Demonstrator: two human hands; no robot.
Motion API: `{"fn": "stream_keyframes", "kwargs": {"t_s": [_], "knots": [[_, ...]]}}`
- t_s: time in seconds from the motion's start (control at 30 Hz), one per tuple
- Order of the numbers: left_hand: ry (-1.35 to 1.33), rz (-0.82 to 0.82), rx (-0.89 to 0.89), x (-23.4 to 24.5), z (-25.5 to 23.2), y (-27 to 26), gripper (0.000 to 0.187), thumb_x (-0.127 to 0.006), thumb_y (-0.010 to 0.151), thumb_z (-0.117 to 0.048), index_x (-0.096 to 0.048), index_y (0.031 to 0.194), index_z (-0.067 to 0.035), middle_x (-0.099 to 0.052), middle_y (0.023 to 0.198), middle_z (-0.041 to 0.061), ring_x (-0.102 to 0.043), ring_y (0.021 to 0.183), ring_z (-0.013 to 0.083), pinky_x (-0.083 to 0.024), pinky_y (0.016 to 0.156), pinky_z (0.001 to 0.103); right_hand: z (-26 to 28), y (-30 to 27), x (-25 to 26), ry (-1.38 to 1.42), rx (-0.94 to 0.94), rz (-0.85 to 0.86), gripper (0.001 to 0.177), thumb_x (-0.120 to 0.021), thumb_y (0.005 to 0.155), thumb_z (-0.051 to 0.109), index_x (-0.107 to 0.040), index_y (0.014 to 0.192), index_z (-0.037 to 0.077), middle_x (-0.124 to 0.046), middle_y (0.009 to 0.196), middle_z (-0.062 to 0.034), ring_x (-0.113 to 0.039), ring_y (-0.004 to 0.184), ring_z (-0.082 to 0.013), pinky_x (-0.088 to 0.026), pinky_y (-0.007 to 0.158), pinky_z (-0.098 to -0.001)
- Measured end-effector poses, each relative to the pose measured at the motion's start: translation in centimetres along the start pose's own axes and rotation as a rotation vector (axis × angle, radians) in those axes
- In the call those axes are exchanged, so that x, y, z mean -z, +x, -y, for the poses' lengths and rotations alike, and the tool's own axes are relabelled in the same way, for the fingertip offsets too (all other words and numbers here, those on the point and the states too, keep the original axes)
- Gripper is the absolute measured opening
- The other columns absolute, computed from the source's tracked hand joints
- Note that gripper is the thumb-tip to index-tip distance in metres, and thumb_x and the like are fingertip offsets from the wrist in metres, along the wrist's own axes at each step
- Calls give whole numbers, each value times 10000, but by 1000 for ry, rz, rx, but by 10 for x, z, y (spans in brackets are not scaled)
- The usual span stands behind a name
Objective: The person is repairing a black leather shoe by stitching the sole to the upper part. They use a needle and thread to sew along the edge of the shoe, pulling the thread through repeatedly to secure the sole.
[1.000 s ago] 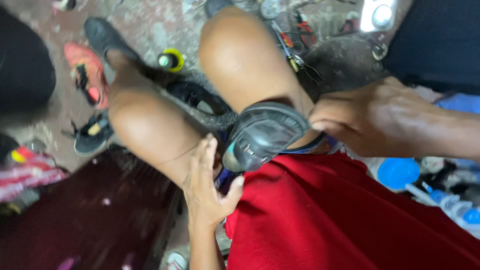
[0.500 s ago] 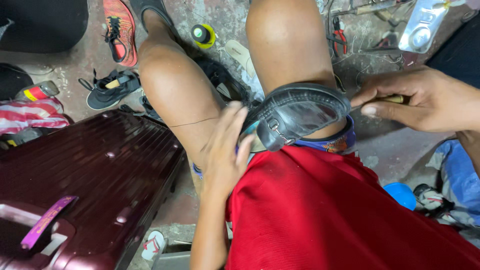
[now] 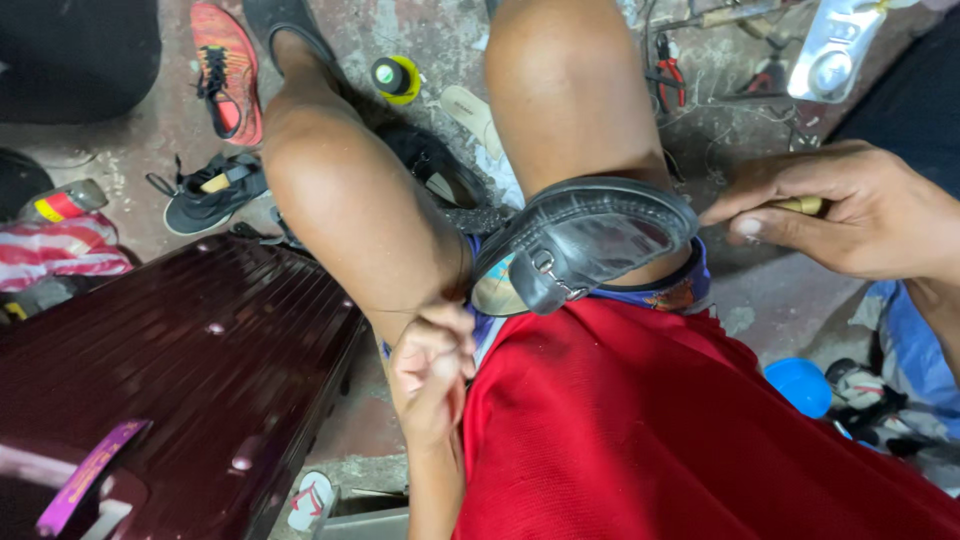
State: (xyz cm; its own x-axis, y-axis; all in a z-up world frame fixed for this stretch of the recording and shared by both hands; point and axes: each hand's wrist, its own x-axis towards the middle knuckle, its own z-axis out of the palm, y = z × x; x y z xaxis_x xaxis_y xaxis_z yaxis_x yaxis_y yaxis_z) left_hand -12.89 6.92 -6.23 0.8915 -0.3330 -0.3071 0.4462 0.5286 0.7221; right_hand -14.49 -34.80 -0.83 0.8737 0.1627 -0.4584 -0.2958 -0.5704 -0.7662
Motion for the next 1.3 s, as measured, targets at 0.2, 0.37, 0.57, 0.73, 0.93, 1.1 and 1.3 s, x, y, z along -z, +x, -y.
{"fn": "stream_keyframes", "kwargs": {"t_s": [0.2,0.37,0.57,0.73,0.93,1.1,1.3], "knots": [[-617,77,21,-5,15,2,224,-654,1028,-240,-513,918,-105,-528,1019,59,-457,927,177,-452,766,284,29,4,0,-20,44,-40,223,-710,910,86,-802,1114,78,-758,935,-52,-670,781,-132,-536,653,-269],[-652,40,-26,-4,7,5,223,-604,1095,-248,-487,969,-105,-452,928,43,-470,876,180,-458,765,292,35,6,1,-27,104,-53,213,-695,878,72,-777,1074,62,-784,952,-67,-738,804,-125,-564,697,-273],[-481,-115,-79,4,8,4,190,-598,1053,-238,-498,973,-98,-457,954,44,-489,872,168,-449,728,284,32,10,1,-25,90,-24,228,-692,876,90,-780,1084,68,-798,982,-73,-766,854,-141,-587,741,-286],[145,-282,122,8,18,3,213,-618,1031,-235,-576,1071,-30,-561,814,49,-477,639,126,-412,574,286,29,7,1,-38,86,-42,212,-697,877,93,-781,1071,73,-796,974,-73,-764,833,-143,-586,726,-288],[854,-160,50,-8,-1,-5,227,-799,888,-181,-702,1021,-25,-534,644,3,-473,582,78,-446,573,265,25,9,-1,-39,54,2,223,-710,836,87,-790,1044,75,-799,920,-73,-713,788,-147,-582,654,-285],[1148,33,114,-28,-25,-2,266,-891,706,-113,-787,945,-62,-552,600,24,-505,537,94,-445,534,278,23,12,1,-21,66,-6,220,-714,838,78,-791,1044,85,-793,900,-71,-696,766,-145,-559,629,-289],[1249,25,160,-31,-44,-1,119,-835,792,-76,-747,864,-41,-553,606,66,-495,501,115,-423,501,287,25,10,0,5,72,0,211,-708,872,120,-783,1068,97,-798,914,-48,-718,797,-147,-574,686,-283]]}}
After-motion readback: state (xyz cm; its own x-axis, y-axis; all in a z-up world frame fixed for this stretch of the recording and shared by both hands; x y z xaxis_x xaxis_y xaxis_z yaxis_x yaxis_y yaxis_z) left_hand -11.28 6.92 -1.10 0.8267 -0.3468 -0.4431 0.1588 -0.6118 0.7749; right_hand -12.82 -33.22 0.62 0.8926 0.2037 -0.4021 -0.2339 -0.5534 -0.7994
